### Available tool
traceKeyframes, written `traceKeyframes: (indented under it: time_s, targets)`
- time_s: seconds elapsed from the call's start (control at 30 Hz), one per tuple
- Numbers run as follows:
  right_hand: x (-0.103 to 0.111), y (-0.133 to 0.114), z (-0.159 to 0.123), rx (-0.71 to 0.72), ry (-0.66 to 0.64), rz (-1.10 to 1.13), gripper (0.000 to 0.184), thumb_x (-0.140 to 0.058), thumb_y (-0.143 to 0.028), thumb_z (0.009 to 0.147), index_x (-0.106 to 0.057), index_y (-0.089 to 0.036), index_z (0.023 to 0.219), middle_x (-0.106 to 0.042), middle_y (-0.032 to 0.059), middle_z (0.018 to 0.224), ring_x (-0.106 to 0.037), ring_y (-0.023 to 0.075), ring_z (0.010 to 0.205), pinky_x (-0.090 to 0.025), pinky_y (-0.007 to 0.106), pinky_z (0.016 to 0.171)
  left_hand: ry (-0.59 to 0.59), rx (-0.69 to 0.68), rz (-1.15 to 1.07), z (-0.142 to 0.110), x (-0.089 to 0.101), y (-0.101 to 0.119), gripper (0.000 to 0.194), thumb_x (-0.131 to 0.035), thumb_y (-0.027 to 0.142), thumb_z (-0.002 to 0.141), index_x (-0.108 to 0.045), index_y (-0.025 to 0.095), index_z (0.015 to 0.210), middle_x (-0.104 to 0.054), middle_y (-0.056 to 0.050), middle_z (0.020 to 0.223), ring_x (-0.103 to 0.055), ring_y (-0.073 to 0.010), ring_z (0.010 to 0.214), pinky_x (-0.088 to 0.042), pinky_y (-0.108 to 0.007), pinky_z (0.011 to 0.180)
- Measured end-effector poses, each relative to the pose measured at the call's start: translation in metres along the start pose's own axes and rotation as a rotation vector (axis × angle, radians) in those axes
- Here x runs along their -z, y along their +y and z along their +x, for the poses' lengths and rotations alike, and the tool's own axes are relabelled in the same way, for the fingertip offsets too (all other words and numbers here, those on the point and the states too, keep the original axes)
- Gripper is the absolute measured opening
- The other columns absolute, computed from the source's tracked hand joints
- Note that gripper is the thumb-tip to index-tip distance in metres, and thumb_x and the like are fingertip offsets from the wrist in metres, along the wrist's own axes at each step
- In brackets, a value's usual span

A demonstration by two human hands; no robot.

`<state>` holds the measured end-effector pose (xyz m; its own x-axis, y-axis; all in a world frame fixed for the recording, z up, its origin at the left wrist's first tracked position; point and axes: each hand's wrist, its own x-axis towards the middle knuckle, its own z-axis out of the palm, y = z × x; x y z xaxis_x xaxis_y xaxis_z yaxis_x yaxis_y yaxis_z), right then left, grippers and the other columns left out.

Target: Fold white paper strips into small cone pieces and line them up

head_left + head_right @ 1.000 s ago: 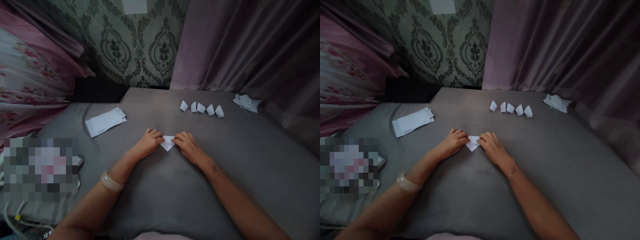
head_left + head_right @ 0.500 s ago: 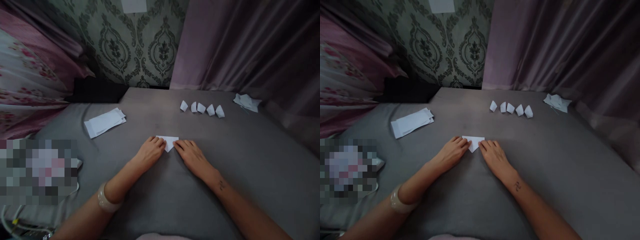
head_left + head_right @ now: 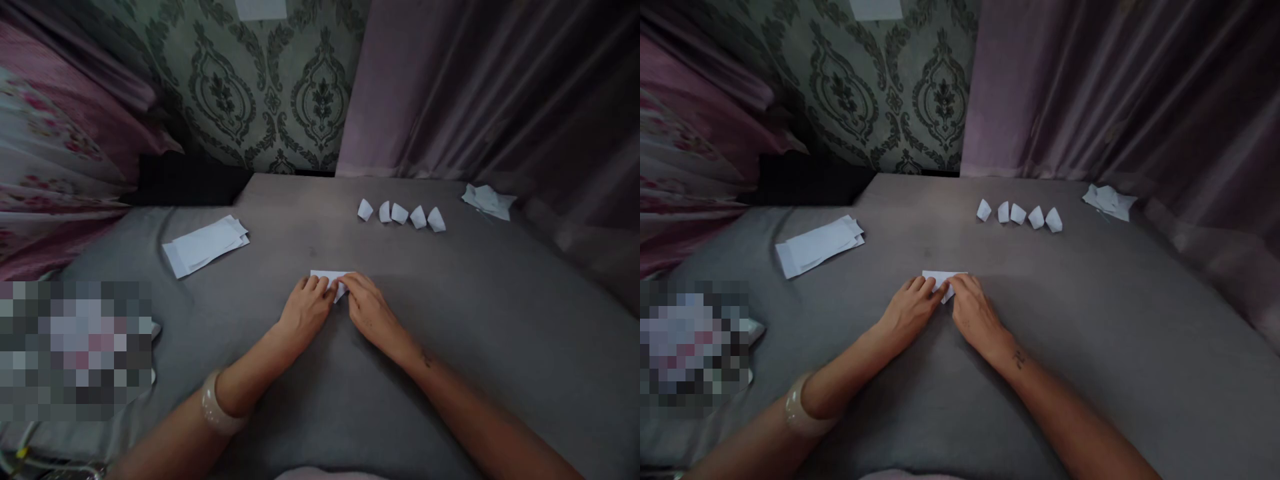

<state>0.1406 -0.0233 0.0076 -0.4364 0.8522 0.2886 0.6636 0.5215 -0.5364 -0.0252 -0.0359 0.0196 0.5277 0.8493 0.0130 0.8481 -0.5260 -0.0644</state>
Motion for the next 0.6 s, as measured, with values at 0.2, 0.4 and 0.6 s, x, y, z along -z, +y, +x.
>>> traceKeyframes:
  time_s: [0.2,0.4,0.6]
  targets:
    - [-0.012,-0.012,-0.008,0.044,-0.054,-0.204,0.037,-0.037,-0.011,0.091,-0.054,-0.014,0.123,-0.059,0.0143,0.107,-0.052,0.0255,0.098,-0.047,0.042,0.086,0.005,0.190,0.054,-0.013,-0.004,0.027,0.040,-0.038,0.008,0.089,-0.050,0.007,0.127,-0.058,-0.022,0.120,-0.056,-0.0260,0.105,-0.047,-0.038,0.086]
    - [-0.011,-0.023,-0.002,0.031,-0.109,-0.375,0.041,-0.039,-0.023,0.094,-0.049,-0.020,0.133,-0.057,0.0136,0.100,-0.049,0.0256,0.087,-0.045,0.038,0.074,-0.043,0.217,0.011,-0.016,0.008,0.026,0.037,-0.038,0.006,0.086,-0.055,0.006,0.120,-0.062,-0.020,0.114,-0.060,-0.0265,0.100,-0.049,-0.038,0.082]
    - [-0.014,-0.025,-0.001,0.032,-0.095,-0.397,0.040,-0.042,-0.025,0.092,-0.051,-0.022,0.132,-0.055,0.0136,0.098,-0.047,0.0260,0.086,-0.043,0.038,0.074,0.070,0.164,-0.008,-0.010,-0.005,0.014,0.045,-0.034,0.008,0.089,-0.043,0.003,0.132,-0.052,-0.023,0.132,-0.051,-0.0278,0.121,-0.043,-0.042,0.098]
